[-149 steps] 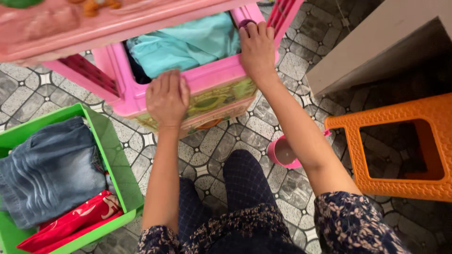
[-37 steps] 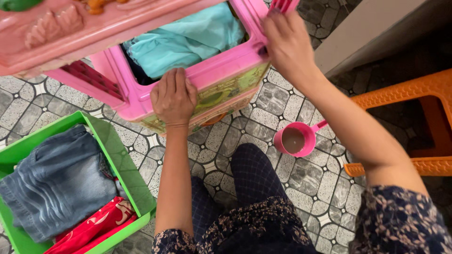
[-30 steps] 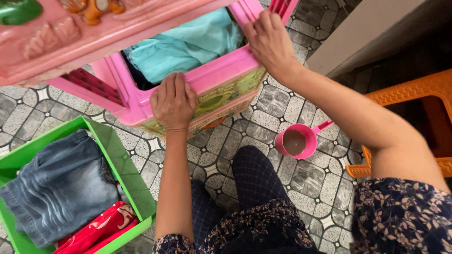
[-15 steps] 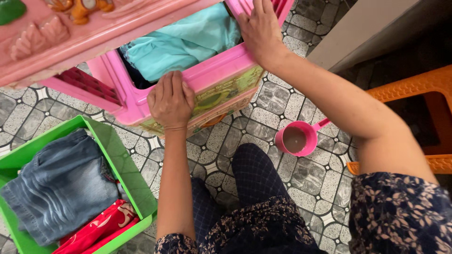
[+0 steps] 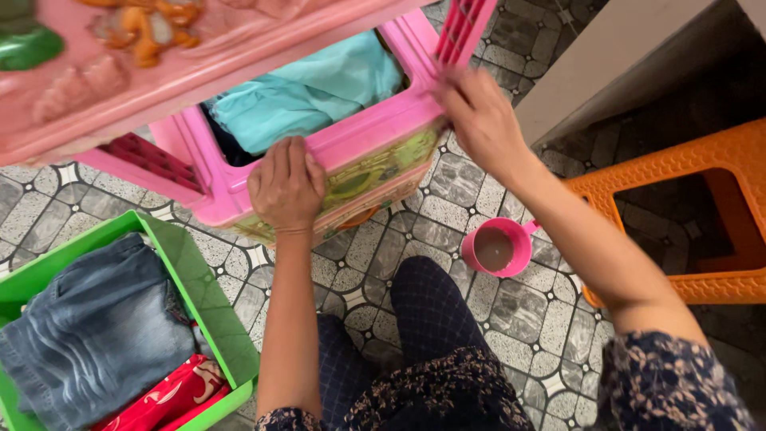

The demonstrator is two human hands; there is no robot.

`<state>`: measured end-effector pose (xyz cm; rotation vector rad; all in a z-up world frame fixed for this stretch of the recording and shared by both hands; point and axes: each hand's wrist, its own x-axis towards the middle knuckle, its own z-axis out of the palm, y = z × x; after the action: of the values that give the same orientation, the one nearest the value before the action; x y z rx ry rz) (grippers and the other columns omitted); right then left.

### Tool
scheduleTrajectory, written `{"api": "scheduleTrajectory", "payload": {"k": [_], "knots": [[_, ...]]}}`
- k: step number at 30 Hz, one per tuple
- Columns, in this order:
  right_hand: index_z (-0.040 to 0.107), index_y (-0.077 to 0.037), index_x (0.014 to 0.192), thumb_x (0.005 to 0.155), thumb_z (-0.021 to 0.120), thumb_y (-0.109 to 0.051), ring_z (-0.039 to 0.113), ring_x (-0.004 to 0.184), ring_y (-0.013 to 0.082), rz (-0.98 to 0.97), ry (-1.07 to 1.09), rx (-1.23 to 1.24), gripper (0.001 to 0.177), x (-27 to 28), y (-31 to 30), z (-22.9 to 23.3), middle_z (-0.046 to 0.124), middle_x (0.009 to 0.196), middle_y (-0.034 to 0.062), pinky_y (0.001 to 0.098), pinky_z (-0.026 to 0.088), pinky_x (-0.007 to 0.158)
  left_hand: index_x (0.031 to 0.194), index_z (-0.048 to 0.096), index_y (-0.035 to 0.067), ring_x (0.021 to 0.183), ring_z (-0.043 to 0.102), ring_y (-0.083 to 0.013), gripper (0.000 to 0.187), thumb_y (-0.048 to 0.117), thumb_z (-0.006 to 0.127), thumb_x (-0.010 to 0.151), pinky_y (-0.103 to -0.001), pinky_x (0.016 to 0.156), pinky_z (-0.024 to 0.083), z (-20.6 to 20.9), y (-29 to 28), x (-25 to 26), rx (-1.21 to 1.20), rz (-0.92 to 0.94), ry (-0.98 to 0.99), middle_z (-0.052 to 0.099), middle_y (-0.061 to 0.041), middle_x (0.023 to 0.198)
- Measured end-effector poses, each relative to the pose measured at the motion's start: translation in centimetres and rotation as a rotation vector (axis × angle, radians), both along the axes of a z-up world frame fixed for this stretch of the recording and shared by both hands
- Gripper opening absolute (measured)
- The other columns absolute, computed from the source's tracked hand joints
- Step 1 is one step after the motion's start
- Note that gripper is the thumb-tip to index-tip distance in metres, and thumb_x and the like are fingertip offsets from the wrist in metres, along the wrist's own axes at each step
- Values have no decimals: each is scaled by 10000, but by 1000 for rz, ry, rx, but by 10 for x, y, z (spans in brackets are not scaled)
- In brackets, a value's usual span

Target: The person sits on the floor and folds various garments, placing them into a green plastic drawer. They then wipe the exterior of a pink plastic drawer unit with a cloth and water from a pink cup, stacking the drawers afterward.

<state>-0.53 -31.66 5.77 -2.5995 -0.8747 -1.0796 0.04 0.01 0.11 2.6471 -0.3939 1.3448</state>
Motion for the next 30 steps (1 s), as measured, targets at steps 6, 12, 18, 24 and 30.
{"api": "scheduleTrajectory", "payload": {"k": [6,12,18,24,30], "knots": [[731,26,1130,937,648,-189,524,1238,331,-532,-57,-702,300,77,24,-10,616,1191,169,411,427,1020,1162,738,117,1126,694,-173,233,228,564,1054,-335,878,475,-1,0,2,8,-11,-1,734,-28,1176],[763,2,1134,907,604,-263,501,1255,367,-584,-56,-973,383,70,34,-19,645,1227,184,461,376,1053,1160,734,114,1122,699,-175,244,222,550,1041,-338,884,478,-6,1,2,9,-10,11,736,-26,1175],[750,8,1068,900,589,-285,533,1159,353,-664,-108,-1044,374,51,40,-22,649,1147,182,454,355,999,1173,731,111,1115,691,-187,249,221,549,1043,-344,904,485,-1,0,2,15,-10,0,730,-31,1174],[652,-19,1111,940,596,-254,525,989,269,-834,-137,-1122,296,71,64,-37,607,915,78,440,338,987,1175,732,103,1118,694,-188,242,216,562,1044,-347,907,481,1,-1,0,5,-25,12,729,-33,1177],[634,-65,1054,960,565,-271,559,1054,284,-666,47,-877,236,101,47,-43,654,936,115,448,360,996,1170,735,92,1120,694,-190,239,215,567,1054,-342,912,478,2,0,0,10,-30,10,730,-37,1177]]}}
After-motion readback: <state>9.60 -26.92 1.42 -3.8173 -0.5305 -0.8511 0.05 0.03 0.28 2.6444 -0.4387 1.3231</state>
